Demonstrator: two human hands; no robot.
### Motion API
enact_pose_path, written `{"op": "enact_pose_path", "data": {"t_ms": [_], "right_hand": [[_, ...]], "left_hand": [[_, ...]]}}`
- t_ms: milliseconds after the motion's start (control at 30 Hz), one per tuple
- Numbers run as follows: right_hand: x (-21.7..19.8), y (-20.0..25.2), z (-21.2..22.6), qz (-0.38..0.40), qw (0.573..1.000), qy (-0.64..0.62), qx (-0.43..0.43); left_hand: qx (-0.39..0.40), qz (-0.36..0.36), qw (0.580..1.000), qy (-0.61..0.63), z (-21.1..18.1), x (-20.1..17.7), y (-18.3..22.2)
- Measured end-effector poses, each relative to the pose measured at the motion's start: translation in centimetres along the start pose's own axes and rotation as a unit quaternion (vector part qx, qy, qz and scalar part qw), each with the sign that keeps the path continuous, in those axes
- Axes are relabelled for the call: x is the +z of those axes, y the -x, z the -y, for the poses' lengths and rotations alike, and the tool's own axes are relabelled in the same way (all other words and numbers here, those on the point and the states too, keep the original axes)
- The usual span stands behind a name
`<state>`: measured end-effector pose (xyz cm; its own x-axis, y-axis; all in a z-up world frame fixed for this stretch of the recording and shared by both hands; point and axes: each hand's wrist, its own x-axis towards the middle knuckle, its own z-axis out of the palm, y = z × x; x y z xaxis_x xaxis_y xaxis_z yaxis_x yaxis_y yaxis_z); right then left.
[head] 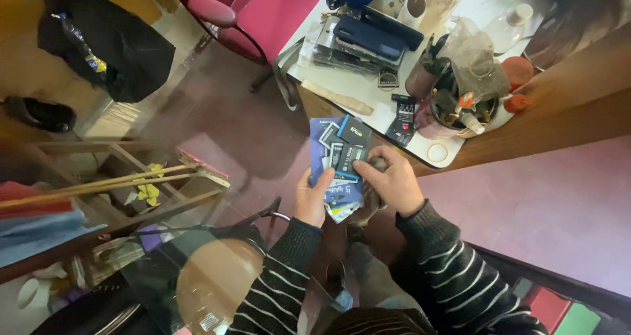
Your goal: The person wipes down various electronic accessories including a skull-patterned case, a tablet cover, and several phone batteries using a cloth.
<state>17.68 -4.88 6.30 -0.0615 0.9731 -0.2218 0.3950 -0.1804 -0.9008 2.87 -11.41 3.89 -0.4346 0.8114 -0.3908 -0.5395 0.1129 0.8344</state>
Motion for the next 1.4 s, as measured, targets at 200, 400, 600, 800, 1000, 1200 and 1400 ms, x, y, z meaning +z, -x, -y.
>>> {"op": "enact_pose_path", "data": {"t_ms": [200,400,600,800,1000,1200,1400], "right_hand": [[-1.7,3.0,4.2,0.065,0.995,0.053,0.058],[-2.0,3.0,4.1,0.13,0.991,0.006,-0.026],[-1.1,3.4,-0.2,0.089,0.99,0.05,-0.096],[-0.7,4.6,0.1,0.054,0.991,0.048,-0.115],[-0.6,4.6,-1.1,0.089,0.99,0.041,-0.096],[-1.7,4.5,2.0,0.164,0.959,0.035,-0.229],[-1.9,-2.2,1.7,0.186,0.976,0.007,-0.117]], "left_hand": [[0.002,0.007,1.0,0.027,-0.2,-1.0,2.4],[-0.012,0.025,0.999,0.034,0.6,-1.5,3.0],[0.004,0.01,0.999,0.041,-0.7,-0.5,4.0],[-0.038,0.017,0.999,0.027,-0.6,-1.0,4.3],[-0.068,0.044,0.996,0.039,-0.4,-1.8,3.9],[-0.081,0.05,0.992,0.083,2.0,-4.3,2.1],[-0.042,0.031,0.996,0.076,0.7,-4.2,2.7]]}}
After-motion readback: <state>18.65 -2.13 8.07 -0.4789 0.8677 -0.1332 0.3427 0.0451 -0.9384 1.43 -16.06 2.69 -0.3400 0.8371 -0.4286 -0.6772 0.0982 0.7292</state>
